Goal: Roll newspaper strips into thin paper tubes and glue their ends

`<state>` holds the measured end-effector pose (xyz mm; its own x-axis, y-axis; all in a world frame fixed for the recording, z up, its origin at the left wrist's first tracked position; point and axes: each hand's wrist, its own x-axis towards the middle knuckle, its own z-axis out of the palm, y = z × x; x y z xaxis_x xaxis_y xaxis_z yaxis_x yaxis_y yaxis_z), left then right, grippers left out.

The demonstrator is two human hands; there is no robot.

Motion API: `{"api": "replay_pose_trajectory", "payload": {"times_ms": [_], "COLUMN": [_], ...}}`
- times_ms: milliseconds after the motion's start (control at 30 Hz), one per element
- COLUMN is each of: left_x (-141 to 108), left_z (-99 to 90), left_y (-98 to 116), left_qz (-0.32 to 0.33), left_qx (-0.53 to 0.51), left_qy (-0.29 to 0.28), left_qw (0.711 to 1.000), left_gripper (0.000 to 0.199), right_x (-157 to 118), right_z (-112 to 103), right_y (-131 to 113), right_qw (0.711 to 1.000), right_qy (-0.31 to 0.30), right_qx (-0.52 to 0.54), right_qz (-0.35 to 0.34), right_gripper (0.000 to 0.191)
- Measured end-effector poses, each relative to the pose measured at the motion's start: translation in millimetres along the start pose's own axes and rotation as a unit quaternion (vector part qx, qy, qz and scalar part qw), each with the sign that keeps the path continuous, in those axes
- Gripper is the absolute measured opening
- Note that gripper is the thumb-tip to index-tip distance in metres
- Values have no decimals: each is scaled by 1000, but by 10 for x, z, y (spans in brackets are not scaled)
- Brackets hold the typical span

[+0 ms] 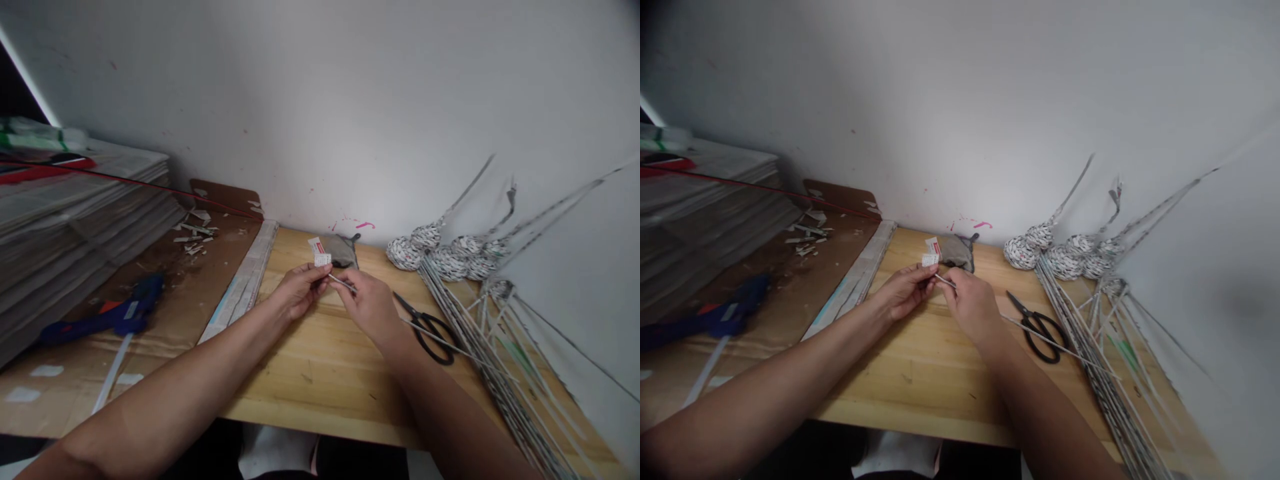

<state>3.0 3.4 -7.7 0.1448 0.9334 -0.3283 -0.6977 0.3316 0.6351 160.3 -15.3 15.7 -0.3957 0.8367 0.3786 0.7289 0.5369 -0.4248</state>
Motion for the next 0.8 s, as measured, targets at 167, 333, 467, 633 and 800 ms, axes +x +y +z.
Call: {"api": "replay_pose_trajectory", "payload": {"times_ms": [167,333,467,633,800], "left_x": [-6,5,6,3,3], "left_z": [8,-4,-7,-6,2], "left_y": [3,-10,-14,-10,2], "left_qz": [1,4,12,10,10], "left_qx": [-12,-7,-2,-2,-11], "left_qy": [-9,-18,-14,-16,-14], "left_qw": [1000,1000,1000,1000,1000], "left_gripper": [12,12,14,12,14], "right_x": [-6,5,5,0,-4], "right_z": [-24,-26,-1,6,-12], "right_y": [-35,-50,-56,-42,-51], "right_qw": [1000,999,999,999,998], "right_qy": [-7,-37,-21,1,-19], "right_qx": [-6,-20,-30,-47,-59], "right_qz": [-1,8,5,-8,-24], "right_gripper": [24,29,19,19,26]}}
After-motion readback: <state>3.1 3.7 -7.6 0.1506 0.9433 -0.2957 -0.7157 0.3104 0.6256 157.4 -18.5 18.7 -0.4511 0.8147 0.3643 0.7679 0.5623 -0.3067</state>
